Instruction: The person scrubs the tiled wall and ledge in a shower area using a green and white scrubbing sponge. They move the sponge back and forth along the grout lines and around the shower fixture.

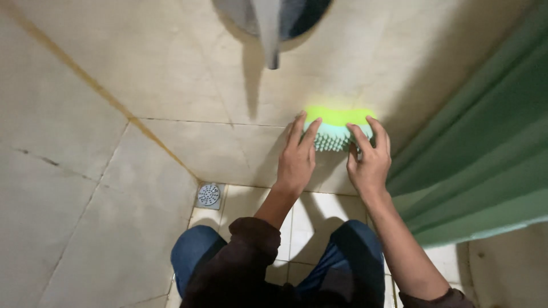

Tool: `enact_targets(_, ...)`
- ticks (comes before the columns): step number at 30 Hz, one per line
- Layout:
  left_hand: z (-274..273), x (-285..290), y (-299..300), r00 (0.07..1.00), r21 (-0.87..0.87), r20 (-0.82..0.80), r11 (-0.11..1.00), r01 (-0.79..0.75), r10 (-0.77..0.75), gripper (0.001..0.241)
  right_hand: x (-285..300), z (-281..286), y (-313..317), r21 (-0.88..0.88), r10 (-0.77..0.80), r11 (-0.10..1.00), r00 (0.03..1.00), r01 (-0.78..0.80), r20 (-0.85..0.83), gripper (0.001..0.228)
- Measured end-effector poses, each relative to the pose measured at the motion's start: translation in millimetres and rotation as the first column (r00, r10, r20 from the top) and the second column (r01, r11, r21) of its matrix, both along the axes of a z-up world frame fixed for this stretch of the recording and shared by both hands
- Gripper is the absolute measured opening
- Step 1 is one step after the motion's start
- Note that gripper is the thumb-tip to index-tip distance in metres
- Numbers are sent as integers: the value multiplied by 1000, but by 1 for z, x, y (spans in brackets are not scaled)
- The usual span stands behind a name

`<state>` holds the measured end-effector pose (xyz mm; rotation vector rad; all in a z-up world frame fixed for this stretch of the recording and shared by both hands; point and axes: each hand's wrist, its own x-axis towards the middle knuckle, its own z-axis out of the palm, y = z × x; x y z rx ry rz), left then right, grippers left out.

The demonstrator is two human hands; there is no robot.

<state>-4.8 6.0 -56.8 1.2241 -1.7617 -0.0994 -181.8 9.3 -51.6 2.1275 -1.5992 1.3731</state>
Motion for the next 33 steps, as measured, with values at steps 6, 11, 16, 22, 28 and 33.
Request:
enact_targets(6, -11, 47, -1, 1000, 7, -28, 1000, 9, -9, 63, 48, -7, -1, 12, 30, 999, 999, -30, 34, 53)
enact_targets(11, -17, 88, -1, 1000, 3, -22, 1000, -5, 5, 60, 88, -13, -4, 26, 35, 999, 999, -35, 25, 52)
enact_targets(16, -26, 116, -1, 999, 46, -39, 999, 29, -28, 57, 113, -30, -7, -12, 26, 1000, 1000, -26, 2, 53)
enact_targets(22, -37, 124, -7, 994, 96, -95, 994, 56, -47, 52, 112, -34, -11, 41, 34, 999, 999, -35, 28, 52)
enact_targets(28, -17, 123, -7, 985, -21, -141, 995, 96, -98, 51, 114, -12, -8, -25, 8, 1000, 999, -6, 52, 50)
enact_targets(33, -6, 120, -12, 989, -83, -138, 995, 49, -60, 52, 114, 0, -9, -118, 6, 993, 1000, -6, -4, 58)
